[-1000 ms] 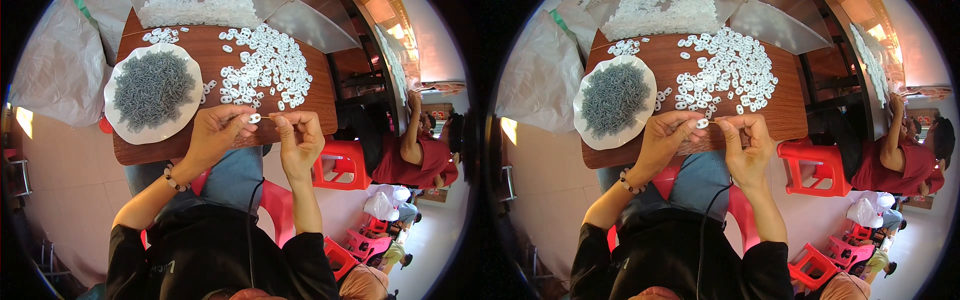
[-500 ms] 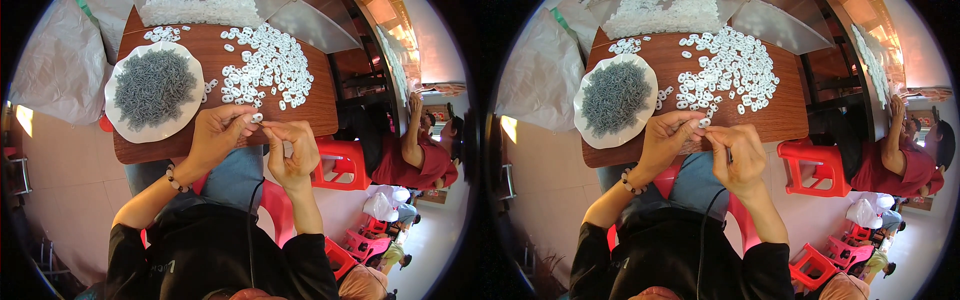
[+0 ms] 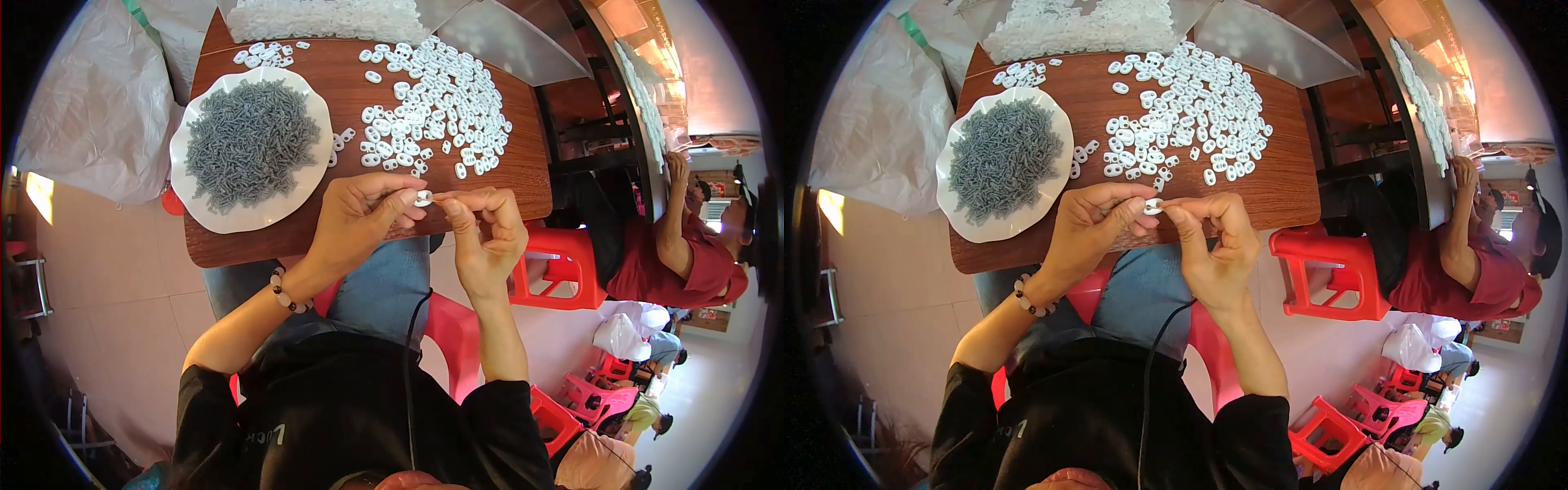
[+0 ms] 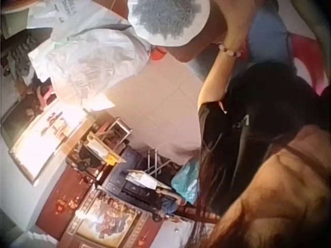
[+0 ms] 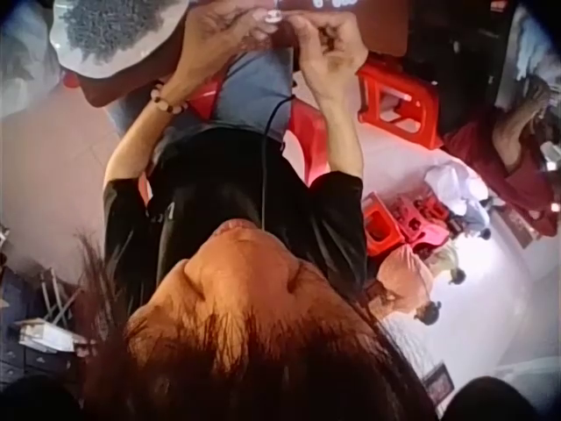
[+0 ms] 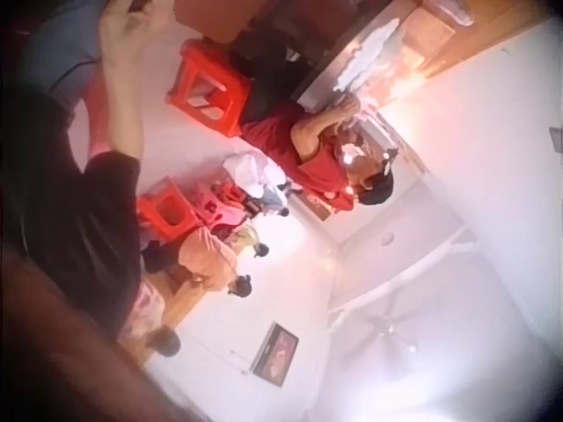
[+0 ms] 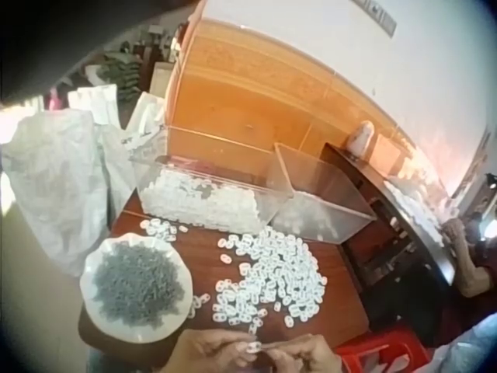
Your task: Assembling small plastic components by threading grey rings onto white plastic fasteners at a workshop table.
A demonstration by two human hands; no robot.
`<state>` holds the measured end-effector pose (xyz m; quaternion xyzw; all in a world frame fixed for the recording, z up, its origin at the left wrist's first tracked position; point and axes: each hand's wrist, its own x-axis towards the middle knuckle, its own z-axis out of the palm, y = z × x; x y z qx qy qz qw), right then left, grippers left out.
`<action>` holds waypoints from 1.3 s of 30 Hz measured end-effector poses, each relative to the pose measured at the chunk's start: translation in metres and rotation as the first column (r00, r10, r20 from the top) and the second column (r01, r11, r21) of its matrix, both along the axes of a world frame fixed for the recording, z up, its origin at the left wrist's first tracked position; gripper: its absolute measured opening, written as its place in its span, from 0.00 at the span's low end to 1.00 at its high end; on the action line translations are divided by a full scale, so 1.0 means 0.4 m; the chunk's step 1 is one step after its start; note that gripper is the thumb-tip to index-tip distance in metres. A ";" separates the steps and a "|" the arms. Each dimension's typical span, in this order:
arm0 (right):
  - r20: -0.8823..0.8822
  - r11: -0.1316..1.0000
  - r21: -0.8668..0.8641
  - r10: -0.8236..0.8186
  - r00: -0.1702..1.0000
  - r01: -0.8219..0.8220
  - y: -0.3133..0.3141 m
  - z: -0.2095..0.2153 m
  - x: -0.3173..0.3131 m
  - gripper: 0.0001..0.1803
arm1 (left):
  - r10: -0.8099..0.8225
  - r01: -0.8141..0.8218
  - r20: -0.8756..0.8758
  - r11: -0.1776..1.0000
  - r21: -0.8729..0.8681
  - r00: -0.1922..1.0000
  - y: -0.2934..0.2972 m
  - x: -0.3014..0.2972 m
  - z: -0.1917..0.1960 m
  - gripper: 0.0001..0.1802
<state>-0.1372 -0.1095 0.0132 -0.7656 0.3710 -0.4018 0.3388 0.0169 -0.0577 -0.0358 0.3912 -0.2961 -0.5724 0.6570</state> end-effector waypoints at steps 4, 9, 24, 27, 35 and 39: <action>0.042 0.997 0.069 0.013 0.999 -0.016 -0.006 0.009 0.003 0.06 | -0.068 0.068 -0.005 0.998 -0.002 0.998 0.002 0.001 0.014 0.12; 0.271 0.930 0.364 -0.051 0.961 -0.053 -0.026 0.001 0.010 0.06 | -0.136 0.137 0.018 0.990 -0.039 0.991 -0.004 0.003 0.005 0.12; 0.432 0.696 0.686 -0.153 0.889 -0.214 -0.058 -0.048 0.003 0.06 | -0.140 0.140 -0.024 0.990 -0.010 0.990 -0.005 0.007 -0.001 0.10; 0.429 0.676 0.702 -0.150 0.891 -0.224 -0.059 -0.047 0.004 0.05 | -0.092 0.089 -0.073 0.995 -0.040 0.993 -0.004 -0.002 -0.001 0.09; 0.315 0.747 0.643 -0.059 0.947 -0.167 -0.061 -0.042 0.003 0.06 | -0.087 0.085 0.101 0.996 0.025 0.991 -0.003 -0.001 0.001 0.09; 0.331 0.758 0.625 -0.038 0.943 -0.189 -0.070 -0.045 0.009 0.06 | -0.094 0.091 0.061 0.995 0.045 0.994 -0.003 0.006 0.011 0.10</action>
